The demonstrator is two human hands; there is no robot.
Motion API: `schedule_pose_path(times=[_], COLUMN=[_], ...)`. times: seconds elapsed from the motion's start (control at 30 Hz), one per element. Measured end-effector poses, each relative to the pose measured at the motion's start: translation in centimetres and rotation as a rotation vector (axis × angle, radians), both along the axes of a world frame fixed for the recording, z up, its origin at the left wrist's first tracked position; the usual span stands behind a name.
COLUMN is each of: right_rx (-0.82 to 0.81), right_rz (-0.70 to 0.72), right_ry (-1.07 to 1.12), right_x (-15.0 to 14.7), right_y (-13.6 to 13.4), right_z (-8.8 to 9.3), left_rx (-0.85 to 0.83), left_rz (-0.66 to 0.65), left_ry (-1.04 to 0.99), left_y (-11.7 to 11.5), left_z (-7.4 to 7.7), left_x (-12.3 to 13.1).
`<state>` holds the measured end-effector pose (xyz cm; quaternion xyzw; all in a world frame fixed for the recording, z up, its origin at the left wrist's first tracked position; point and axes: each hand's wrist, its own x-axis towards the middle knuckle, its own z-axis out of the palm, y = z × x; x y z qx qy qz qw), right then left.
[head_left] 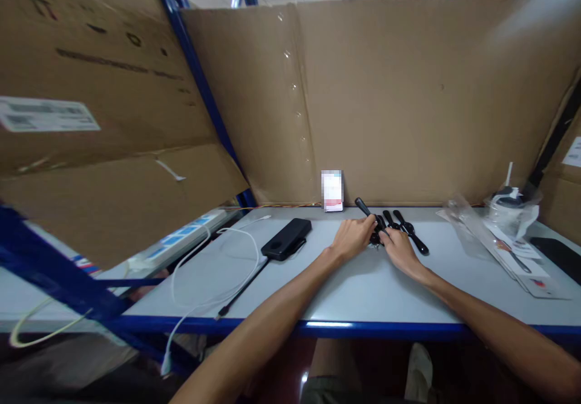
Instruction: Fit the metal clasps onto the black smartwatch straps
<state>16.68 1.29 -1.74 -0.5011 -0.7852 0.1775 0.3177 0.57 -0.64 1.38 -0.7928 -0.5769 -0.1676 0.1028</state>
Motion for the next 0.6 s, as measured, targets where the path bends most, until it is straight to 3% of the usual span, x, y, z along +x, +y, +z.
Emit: schedule_pose_path(times=[0.23, 0.43, 0.6], right_rx=[-0.026, -0.036, -0.034], right_rz=[0.061, 0.005, 0.047], right_ry=[0.054, 0.033, -0.015], right_x=[-0.08, -0.08, -0.16], right_y=[0.15, 0.54, 0.22], right_z=[-0.14, -0.27, 0.22], left_rx=[0.027, -0.022, 0.017], left_rz=[0.075, -0.010, 0.039], left_ry=[-0.025, 0.074, 0.062], left_y=[0.37, 0.13, -0.09], left_z=[-0.28, -0.53, 0.10], left_x=[-0.40, 0.19, 0.09])
